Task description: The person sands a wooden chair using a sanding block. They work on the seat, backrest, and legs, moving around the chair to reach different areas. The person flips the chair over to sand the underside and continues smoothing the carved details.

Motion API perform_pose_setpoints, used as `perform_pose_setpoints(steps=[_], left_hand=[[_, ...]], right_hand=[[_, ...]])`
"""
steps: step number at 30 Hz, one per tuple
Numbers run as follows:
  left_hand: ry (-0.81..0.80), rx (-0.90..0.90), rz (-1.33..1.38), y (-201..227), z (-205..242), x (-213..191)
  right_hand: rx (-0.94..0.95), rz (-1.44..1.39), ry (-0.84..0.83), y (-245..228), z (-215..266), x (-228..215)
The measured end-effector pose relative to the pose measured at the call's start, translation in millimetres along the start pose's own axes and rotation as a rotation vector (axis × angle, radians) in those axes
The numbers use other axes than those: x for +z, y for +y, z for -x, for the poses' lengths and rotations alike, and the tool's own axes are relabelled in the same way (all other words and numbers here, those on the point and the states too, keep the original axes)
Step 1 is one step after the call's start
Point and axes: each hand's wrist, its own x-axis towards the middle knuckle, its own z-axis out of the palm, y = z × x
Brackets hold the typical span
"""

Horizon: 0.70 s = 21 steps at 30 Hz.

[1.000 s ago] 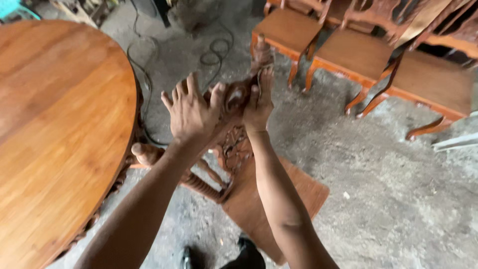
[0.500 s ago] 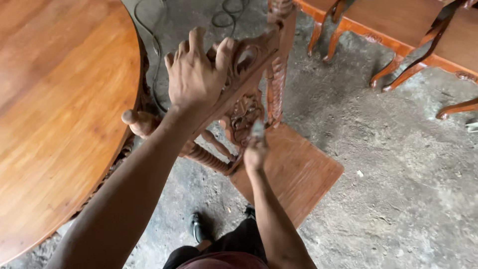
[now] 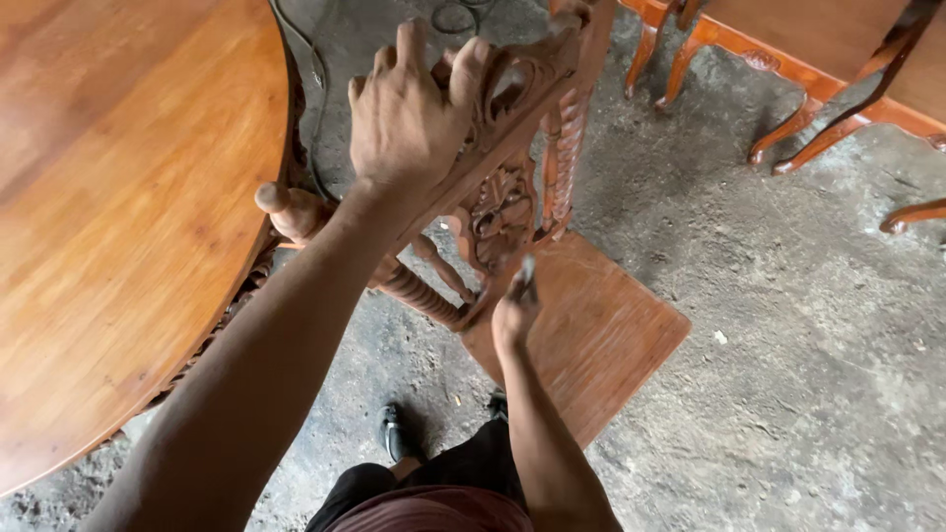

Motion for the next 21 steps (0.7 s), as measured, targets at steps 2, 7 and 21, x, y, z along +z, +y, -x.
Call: perform_pose_setpoints(steps=[2,7,21], left_hand=[[-0.008,-0.019,0.019,1,-2,-1],[-0.048,-0.092,-0.001,5,-9,-6],[0.001,-0.045,0.038,6,1,-4]], right_hand=[[0.544,-0.168,-0.029,-17,-30,24],[-0.452,0.282,-0.082,-28,27,47],[0.082,0.126,-0.027,62,41,43]])
